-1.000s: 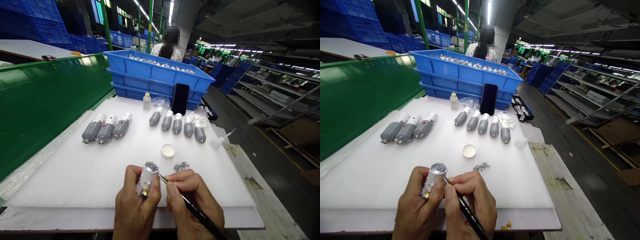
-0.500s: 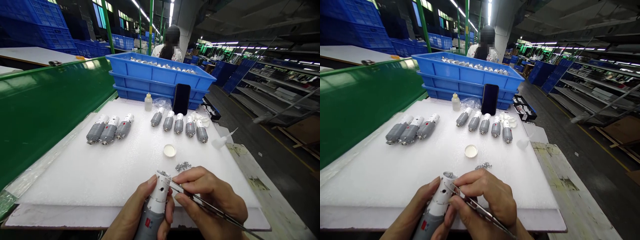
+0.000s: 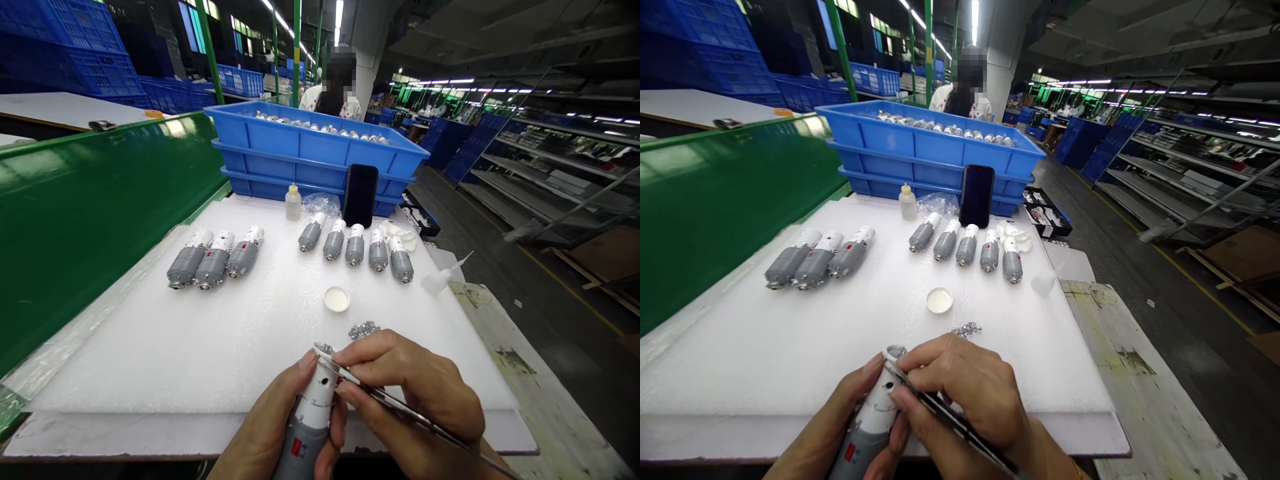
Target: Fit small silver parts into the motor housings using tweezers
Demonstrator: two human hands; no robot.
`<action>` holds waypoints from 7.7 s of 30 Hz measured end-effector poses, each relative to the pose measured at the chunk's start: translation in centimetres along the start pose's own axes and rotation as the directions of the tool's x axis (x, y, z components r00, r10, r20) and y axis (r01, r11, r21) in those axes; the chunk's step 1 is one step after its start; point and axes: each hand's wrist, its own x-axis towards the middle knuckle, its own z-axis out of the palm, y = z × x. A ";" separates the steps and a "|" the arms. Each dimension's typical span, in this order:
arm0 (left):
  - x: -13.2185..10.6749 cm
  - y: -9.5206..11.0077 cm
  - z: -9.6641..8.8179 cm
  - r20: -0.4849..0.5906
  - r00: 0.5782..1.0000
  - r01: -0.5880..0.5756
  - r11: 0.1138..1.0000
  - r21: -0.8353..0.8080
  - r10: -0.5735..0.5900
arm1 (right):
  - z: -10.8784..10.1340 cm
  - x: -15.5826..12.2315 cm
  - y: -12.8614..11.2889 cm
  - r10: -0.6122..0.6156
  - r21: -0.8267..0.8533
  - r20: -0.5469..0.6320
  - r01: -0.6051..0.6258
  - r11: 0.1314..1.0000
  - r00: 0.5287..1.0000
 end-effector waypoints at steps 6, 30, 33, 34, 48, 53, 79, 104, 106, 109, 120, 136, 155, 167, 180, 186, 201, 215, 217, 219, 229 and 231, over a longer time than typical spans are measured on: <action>0.0 -0.3 -0.2 -0.057 0.998 -0.007 0.999 0.035 0.009 | 0.1 -0.2 0.3 -0.037 0.002 -0.003 0.037 0.999 0.999; 0.6 1.1 -0.4 -0.204 0.892 -0.319 0.882 0.348 0.404 | -0.9 -4.5 5.7 0.483 -0.117 -0.136 -0.498 0.859 0.865; 0.8 1.0 -0.2 -0.250 0.870 -0.331 0.878 0.344 0.426 | -0.6 -5.0 6.0 0.464 -0.150 -0.122 -0.479 0.865 0.877; 0.8 0.9 -0.1 -0.259 0.864 -0.336 0.879 0.339 0.431 | -0.5 -5.1 6.0 0.456 -0.159 -0.118 -0.470 0.868 0.882; 0.8 0.9 0.4 -0.274 0.860 -0.347 0.886 0.307 0.431 | 0.0 -4.7 5.6 0.303 -0.190 -0.047 -0.306 0.933 0.952; 0.9 0.8 0.4 -0.273 0.859 -0.356 0.889 0.289 0.433 | 0.0 -4.6 5.4 0.393 -0.076 -0.108 -0.401 0.913 0.913; 0.6 0.3 1.3 -0.251 0.947 -0.244 0.958 -0.149 0.202 | 0.4 -2.5 0.7 0.355 0.187 -0.089 -0.335 0.924 0.930; 0.1 0.5 0.4 -0.222 0.941 -0.290 0.947 -0.138 0.256 | 0.6 -2.3 -0.5 0.287 0.031 -0.047 -0.286 0.958 0.957; 0.2 0.5 0.4 -0.226 0.940 -0.292 0.946 -0.140 0.257 | 0.6 -2.2 -0.5 0.256 0.019 -0.043 -0.255 0.967 0.966; 0.1 0.4 0.3 -0.228 0.937 -0.296 0.947 -0.127 0.263 | 0.6 -2.1 -0.5 0.225 0.013 -0.056 -0.224 0.974 0.973; 0.3 1.2 -0.1 -0.120 0.930 -0.340 0.937 0.086 0.348 | 0.3 -1.5 -0.7 0.160 -0.016 -0.037 -0.161 0.987 0.986; 0.4 0.8 -0.1 -0.260 0.937 -0.263 0.961 -0.086 0.233 | 0.8 -2.5 -0.3 -0.012 -0.041 -0.032 0.010 0.999 0.999; 0.3 1.7 -1.2 -0.042 0.961 -0.267 0.959 0.091 0.272 | 0.5 -2.2 0.1 0.274 0.067 -0.079 -0.269 0.961 0.959; 0.1 1.2 -0.4 -0.058 0.946 -0.322 0.945 -0.065 0.318 | -0.8 -0.6 3.3 0.557 0.072 -0.040 -0.554 0.829 0.829; 0.9 0.4 -1.3 -0.096 0.915 -0.390 0.920 0.043 0.392 | -0.7 3.5 6.9 0.557 -0.338 0.087 -0.502 0.796 0.826; 0.2 0.4 -1.3 -0.117 0.890 -0.412 0.886 0.212 0.441 | -0.4 3.7 7.4 0.542 -0.378 0.110 -0.469 0.798 0.833; -0.3 0.0 -0.6 -0.241 0.780 -0.448 0.784 0.430 0.578 | -0.5 1.8 4.1 0.333 -0.223 -0.116 -0.351 0.909 0.936; -0.3 -0.3 1.1 -0.305 0.656 -0.493 0.698 0.519 0.690 | 6.1 -2.2 -0.4 0.345 0.093 -0.501 -0.347 0.933 0.794; -0.2 -0.4 1.1 -0.301 0.649 -0.497 0.689 0.527 0.698 | 6.1 -2.1 -0.5 0.318 0.059 -0.498 -0.334 0.941 0.807; -0.1 -0.5 1.2 -0.293 0.641 -0.504 0.676 0.537 0.710 | 5.6 -2.0 -0.6 0.293 0.032 -0.432 -0.310 0.950 0.853; 0.1 -0.4 1.1 -0.286 0.618 -0.502 0.648 0.573 0.732 | 5.1 -2.0 -0.5 0.263 0.016 -0.363 -0.276 0.961 0.894; 0.1 -0.4 1.1 -0.284 0.607 -0.512 0.638 0.575 0.743 | 5.2 -1.9 -0.5 0.265 0.009 -0.381 -0.283 0.959 0.886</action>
